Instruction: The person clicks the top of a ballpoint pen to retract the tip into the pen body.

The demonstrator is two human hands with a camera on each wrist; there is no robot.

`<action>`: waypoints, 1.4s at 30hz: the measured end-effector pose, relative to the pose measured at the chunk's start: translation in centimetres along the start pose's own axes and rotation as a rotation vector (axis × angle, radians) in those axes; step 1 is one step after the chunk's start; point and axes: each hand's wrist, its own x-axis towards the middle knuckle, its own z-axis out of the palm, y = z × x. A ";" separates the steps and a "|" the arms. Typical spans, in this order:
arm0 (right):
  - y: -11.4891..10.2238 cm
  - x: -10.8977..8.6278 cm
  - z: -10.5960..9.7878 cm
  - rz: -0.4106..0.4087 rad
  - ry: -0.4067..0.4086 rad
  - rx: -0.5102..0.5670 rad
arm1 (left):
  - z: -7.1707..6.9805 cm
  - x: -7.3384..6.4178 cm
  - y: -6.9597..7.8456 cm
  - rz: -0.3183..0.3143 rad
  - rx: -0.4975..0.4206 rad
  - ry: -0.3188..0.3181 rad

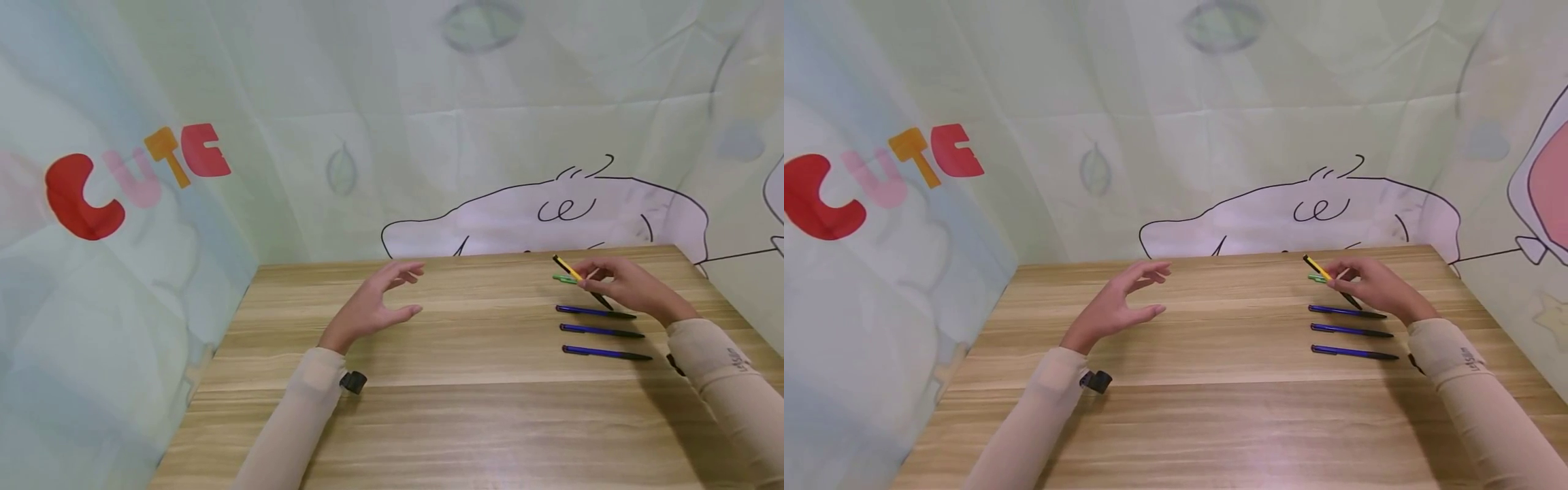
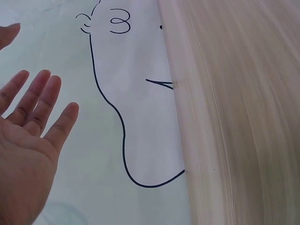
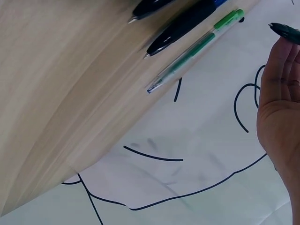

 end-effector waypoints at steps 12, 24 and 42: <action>-0.8 0.3 -0.1 -0.058 -0.008 0.112 | 0.8 1.1 0.2 0.019 0.001 -0.005; -2.2 -0.2 0.0 -0.058 0.007 0.215 | 1.4 2.5 0.7 0.052 -0.032 -0.007; -5.2 -0.8 0.5 -0.063 0.070 0.336 | 2.5 4.0 1.0 0.090 -0.094 0.006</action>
